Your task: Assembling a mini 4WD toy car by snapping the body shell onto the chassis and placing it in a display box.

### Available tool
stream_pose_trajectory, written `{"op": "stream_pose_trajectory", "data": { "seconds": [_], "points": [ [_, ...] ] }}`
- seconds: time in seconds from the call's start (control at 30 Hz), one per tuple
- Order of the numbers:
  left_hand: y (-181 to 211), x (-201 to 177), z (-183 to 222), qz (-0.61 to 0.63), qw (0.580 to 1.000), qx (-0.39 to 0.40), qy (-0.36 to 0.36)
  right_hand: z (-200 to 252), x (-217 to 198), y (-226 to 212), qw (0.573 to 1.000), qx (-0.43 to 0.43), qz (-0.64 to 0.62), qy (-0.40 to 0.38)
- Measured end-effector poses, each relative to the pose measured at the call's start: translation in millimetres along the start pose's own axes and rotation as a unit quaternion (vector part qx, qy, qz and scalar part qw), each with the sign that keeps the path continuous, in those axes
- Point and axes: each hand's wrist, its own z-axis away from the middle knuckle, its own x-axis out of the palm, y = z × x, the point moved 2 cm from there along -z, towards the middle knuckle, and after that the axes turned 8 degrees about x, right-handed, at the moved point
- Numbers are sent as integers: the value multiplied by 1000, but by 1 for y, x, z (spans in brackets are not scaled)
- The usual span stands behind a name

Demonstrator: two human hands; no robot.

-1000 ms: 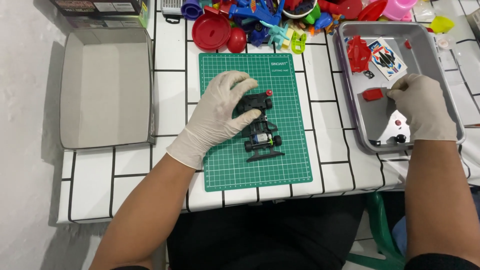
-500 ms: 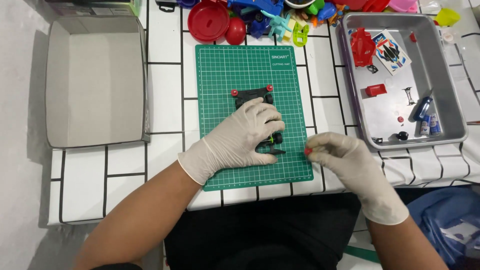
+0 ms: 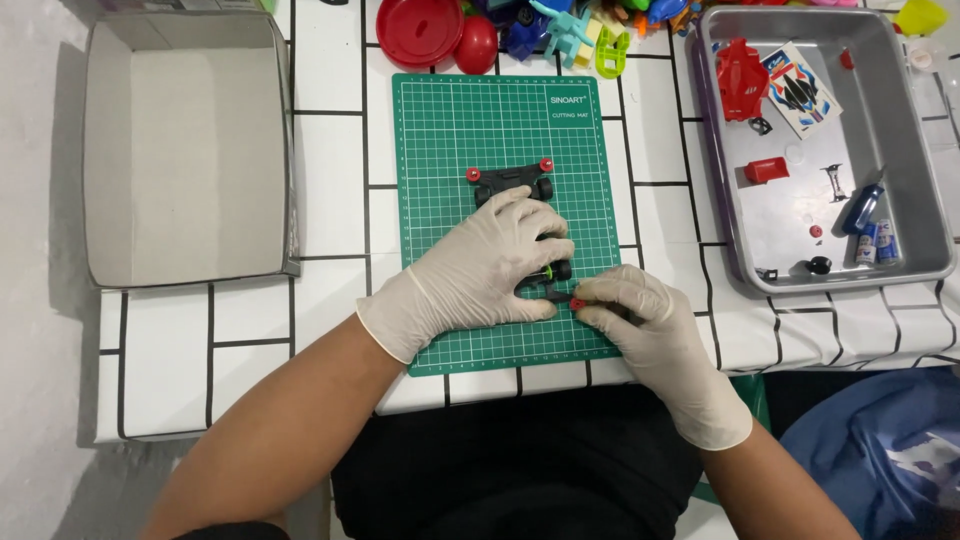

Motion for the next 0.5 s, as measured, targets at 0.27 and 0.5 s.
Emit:
{"op": "stream_pose_trajectory", "data": {
  "seconds": [0.27,0.5],
  "points": [
    [1,-1,0,-1,1000,-3,-7,-2,1,0,1000,4,-2,9],
    [1,-2,-1,1,1000,-2,-6,-4,0,4,1000,17,10,-4]
  ]
}}
